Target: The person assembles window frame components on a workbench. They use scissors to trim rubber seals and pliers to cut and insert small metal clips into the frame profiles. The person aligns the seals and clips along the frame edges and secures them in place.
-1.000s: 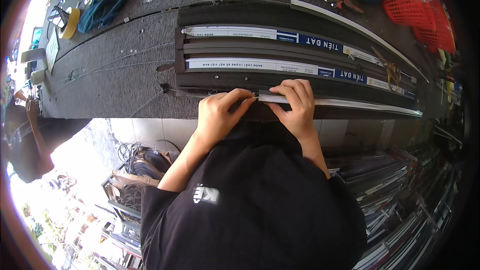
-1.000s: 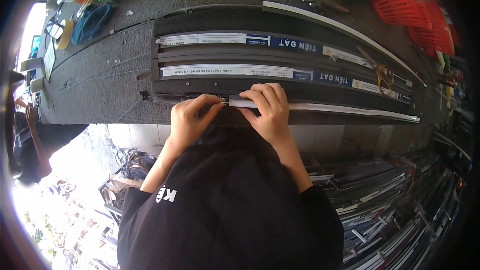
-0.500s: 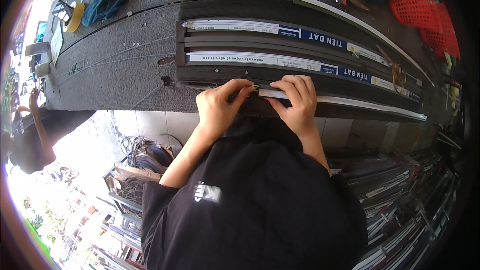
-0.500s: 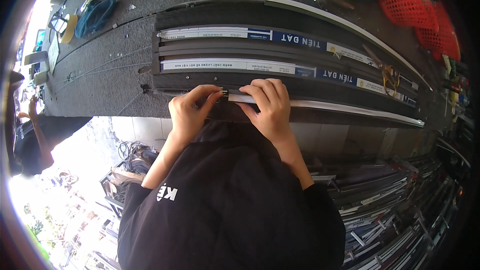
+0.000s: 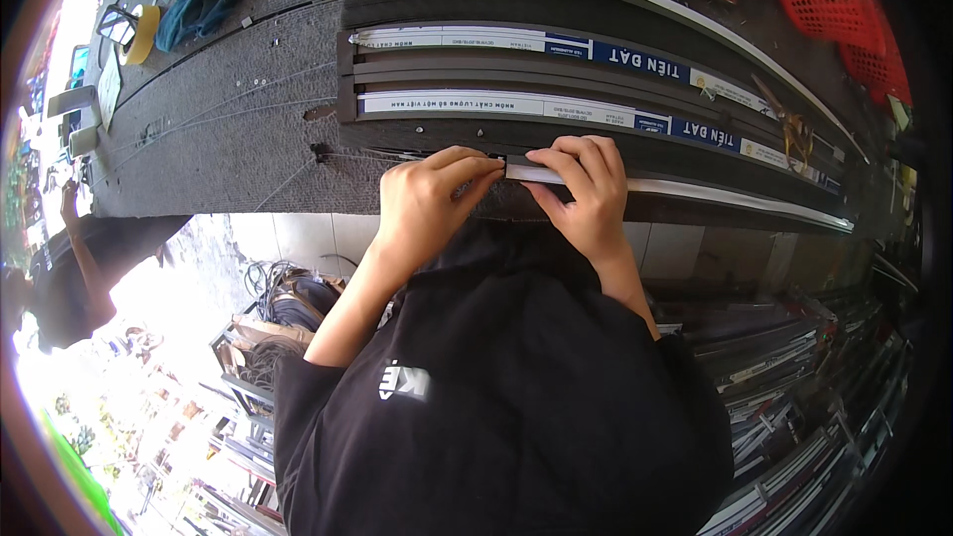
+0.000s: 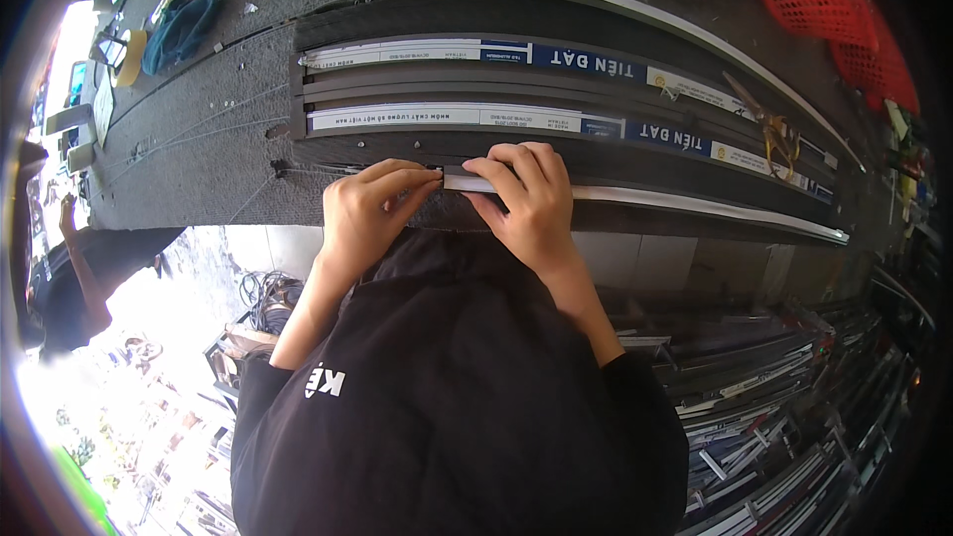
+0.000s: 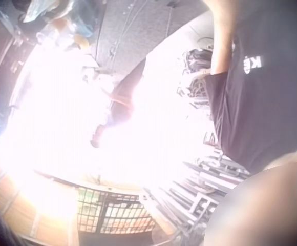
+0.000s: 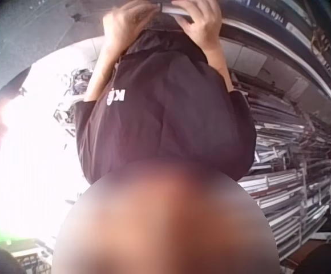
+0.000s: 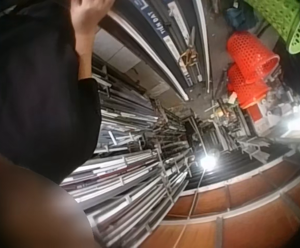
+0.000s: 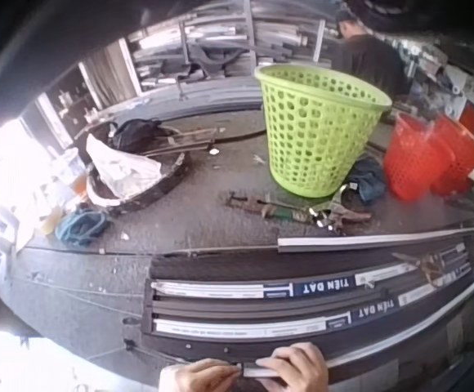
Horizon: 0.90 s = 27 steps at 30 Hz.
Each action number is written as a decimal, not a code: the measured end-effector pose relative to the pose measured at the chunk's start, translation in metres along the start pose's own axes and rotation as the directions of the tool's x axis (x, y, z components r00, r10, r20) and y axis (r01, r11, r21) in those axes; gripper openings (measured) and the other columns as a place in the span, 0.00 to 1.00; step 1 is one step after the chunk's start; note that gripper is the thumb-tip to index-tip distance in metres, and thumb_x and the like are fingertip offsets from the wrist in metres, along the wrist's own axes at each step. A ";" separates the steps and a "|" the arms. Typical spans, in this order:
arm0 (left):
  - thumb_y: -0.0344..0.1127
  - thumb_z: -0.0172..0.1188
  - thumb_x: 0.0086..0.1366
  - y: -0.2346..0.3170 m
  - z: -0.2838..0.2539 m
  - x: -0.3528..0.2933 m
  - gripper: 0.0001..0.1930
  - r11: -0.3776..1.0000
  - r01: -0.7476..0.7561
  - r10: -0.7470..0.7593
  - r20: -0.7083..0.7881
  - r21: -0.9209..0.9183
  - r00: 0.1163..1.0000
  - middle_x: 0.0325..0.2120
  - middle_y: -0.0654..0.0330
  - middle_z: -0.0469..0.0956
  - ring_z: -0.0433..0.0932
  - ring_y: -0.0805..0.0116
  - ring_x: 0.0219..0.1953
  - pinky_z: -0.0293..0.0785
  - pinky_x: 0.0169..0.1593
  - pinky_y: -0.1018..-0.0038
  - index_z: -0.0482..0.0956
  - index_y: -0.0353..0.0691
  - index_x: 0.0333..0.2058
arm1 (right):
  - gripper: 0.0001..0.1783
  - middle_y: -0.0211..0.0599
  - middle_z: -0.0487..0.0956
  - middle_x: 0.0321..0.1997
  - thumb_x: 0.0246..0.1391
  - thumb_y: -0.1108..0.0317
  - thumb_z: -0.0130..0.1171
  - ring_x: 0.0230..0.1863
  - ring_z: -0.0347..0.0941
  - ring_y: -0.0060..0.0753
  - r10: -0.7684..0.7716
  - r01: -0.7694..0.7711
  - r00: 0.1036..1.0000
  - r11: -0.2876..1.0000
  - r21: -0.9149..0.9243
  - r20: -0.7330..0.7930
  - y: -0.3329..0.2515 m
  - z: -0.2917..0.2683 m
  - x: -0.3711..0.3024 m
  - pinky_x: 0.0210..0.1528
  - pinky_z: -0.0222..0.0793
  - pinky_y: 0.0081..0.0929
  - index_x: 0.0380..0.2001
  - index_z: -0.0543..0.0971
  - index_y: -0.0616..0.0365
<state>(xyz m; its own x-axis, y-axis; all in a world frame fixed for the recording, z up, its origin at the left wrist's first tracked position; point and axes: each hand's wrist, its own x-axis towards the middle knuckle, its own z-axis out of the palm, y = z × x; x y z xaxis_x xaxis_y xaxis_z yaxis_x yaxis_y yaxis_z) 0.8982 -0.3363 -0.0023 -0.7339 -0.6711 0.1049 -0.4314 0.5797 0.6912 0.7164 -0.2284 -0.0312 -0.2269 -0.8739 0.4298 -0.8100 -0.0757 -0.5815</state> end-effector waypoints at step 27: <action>0.35 0.69 0.59 0.022 -0.002 0.000 0.06 0.969 0.158 -0.144 -0.085 0.190 0.986 0.29 0.64 0.79 0.79 0.60 0.33 0.74 0.37 0.65 0.88 0.41 0.33 | 0.24 0.26 0.78 0.41 0.32 0.71 0.75 0.44 0.72 0.36 -0.040 0.040 0.999 0.999 -0.021 0.018 0.007 0.003 -0.005 0.44 0.70 0.35 0.40 0.84 0.46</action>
<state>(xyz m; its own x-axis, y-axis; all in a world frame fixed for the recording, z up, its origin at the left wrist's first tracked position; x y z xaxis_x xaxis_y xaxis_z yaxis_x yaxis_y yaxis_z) 0.8896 -0.3245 0.0141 -0.6167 -0.7846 0.0645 -0.6338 0.5435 0.5504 0.7134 -0.2265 -0.0398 -0.1847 -0.8785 0.4406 -0.8299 -0.1007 -0.5487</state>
